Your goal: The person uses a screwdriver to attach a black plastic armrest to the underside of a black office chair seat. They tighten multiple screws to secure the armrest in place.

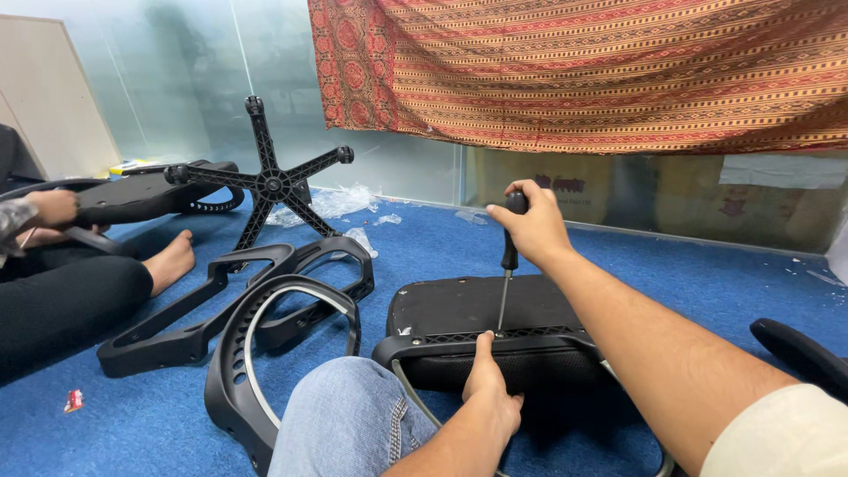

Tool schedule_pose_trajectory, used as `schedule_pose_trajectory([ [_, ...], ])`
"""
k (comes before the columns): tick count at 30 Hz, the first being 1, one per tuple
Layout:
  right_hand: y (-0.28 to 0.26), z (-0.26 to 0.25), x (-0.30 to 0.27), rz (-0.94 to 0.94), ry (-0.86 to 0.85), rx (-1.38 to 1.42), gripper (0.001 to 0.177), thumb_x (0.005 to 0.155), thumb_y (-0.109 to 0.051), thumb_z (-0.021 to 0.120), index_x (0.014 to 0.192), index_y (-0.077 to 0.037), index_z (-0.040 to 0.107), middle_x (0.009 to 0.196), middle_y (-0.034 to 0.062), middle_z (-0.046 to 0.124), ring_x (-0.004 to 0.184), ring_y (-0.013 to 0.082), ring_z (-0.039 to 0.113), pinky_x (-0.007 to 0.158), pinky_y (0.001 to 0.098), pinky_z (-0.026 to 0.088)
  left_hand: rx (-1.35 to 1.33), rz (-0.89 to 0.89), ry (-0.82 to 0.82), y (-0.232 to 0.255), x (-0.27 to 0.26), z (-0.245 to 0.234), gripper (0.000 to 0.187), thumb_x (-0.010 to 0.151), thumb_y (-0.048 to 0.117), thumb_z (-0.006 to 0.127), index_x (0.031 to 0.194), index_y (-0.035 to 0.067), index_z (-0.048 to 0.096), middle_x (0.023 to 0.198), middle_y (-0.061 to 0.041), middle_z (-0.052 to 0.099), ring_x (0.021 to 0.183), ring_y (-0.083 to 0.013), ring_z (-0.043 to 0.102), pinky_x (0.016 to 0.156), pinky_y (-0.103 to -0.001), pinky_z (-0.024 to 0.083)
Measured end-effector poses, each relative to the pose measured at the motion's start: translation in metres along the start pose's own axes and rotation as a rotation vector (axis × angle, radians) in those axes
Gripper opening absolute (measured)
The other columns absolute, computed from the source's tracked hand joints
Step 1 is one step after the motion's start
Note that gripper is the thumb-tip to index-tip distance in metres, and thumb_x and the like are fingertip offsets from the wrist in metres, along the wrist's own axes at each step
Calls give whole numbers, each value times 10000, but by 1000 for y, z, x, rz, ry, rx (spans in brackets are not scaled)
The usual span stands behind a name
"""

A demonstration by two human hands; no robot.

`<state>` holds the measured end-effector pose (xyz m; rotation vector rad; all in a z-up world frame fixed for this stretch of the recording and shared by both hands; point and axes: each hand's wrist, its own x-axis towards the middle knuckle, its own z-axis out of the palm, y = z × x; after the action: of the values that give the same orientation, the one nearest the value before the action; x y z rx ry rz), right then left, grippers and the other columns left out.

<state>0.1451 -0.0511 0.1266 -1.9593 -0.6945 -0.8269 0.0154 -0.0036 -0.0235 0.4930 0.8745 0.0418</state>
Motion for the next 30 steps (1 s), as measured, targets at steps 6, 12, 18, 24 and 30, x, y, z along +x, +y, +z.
schedule_pose_trajectory([
  [6,9,-11,1,172,-109,203,440,816,-150,775,1237,-95,657,959,35,668,868,157,643,775,309,540,-12,-3,-51,1,-1,-1,973,765,495,838,1475,-59,469,1512,-217,539,1374,-357,551,1213,-527,344],
  [12,5,-11,4,413,-185,465,347,871,-176,659,1192,-67,589,928,44,660,824,146,709,719,330,575,6,-2,-31,0,-1,-1,956,799,514,832,1481,-49,470,1519,-208,489,1383,-354,523,1225,-516,347],
  [18,6,-4,2,143,-76,143,381,865,-215,854,1158,-39,686,1061,28,541,880,120,620,783,278,538,-24,-6,-51,-1,1,-1,919,776,493,827,1463,-28,509,1510,-193,543,1372,-335,551,1224,-525,332],
  [24,11,-3,6,158,-154,371,451,844,-134,735,1280,-79,633,965,3,684,861,94,644,759,252,528,-32,-11,-47,-1,3,-1,936,771,481,837,1472,-33,488,1519,-194,534,1369,-333,551,1225,-530,330],
  [30,15,-1,6,252,-165,480,308,917,-190,663,1179,-28,654,901,27,661,780,129,690,713,275,558,-40,-26,-37,-1,6,-1,958,773,495,848,1469,-51,482,1520,-191,515,1372,-336,542,1227,-520,336],
])
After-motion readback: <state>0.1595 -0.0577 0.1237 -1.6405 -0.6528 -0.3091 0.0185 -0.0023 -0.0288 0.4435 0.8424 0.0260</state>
